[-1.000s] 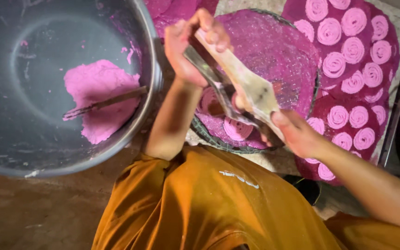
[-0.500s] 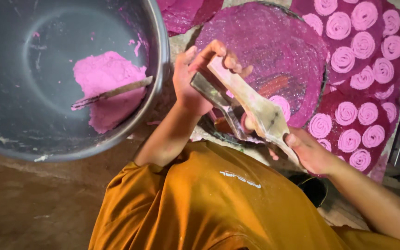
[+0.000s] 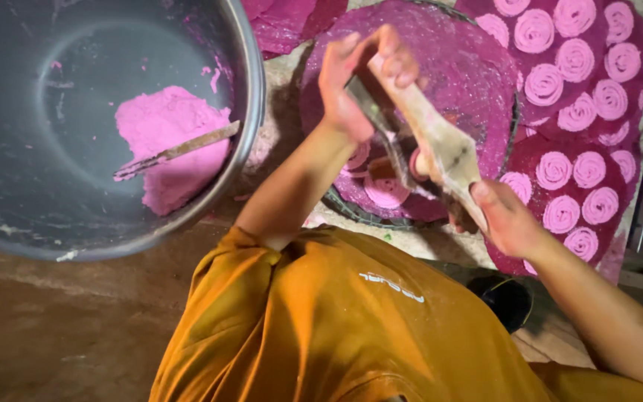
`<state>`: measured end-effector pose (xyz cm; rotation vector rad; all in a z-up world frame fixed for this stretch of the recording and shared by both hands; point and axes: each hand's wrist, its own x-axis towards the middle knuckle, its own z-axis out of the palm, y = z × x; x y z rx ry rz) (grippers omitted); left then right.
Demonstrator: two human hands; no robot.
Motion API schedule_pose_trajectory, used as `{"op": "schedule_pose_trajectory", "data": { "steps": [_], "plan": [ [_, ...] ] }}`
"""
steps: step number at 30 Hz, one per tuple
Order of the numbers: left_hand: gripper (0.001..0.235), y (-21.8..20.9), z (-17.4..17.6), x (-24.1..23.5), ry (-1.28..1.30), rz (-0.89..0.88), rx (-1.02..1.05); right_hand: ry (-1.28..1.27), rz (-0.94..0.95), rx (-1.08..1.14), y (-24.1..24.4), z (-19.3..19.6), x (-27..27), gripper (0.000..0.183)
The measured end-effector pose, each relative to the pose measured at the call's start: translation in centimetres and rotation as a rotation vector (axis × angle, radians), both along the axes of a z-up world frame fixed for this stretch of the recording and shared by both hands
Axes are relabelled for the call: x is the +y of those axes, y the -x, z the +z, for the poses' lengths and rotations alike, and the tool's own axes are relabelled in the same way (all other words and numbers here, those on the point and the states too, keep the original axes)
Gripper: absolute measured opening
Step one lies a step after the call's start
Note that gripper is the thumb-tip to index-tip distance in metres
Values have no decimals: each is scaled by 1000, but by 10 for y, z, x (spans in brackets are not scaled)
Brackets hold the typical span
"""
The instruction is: The person scoops pink dough from a metal bowl and loads it into a manual extruder. They then press the dough through the tool to form rose-shaped spirals onto a tray. The person repeats this process to fill the tray with multiple dough roses.
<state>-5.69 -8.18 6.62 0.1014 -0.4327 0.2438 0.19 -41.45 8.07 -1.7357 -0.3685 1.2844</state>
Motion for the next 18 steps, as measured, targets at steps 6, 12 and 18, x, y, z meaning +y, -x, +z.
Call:
{"op": "schedule_pose_trajectory", "data": {
  "steps": [6, 12, 18],
  "plan": [
    [44, -18, -25, 3, -286, 22, 374, -165, -27, 51, -4, 8, 1, 76],
    [41, 24, -80, -5, -1324, 10, 444, -267, -129, 60, -5, 8, -9, 72],
    [46, 31, -97, -19, -1293, 28, 679, -291, -234, 50, -15, -27, -2, 77]
  ]
}}
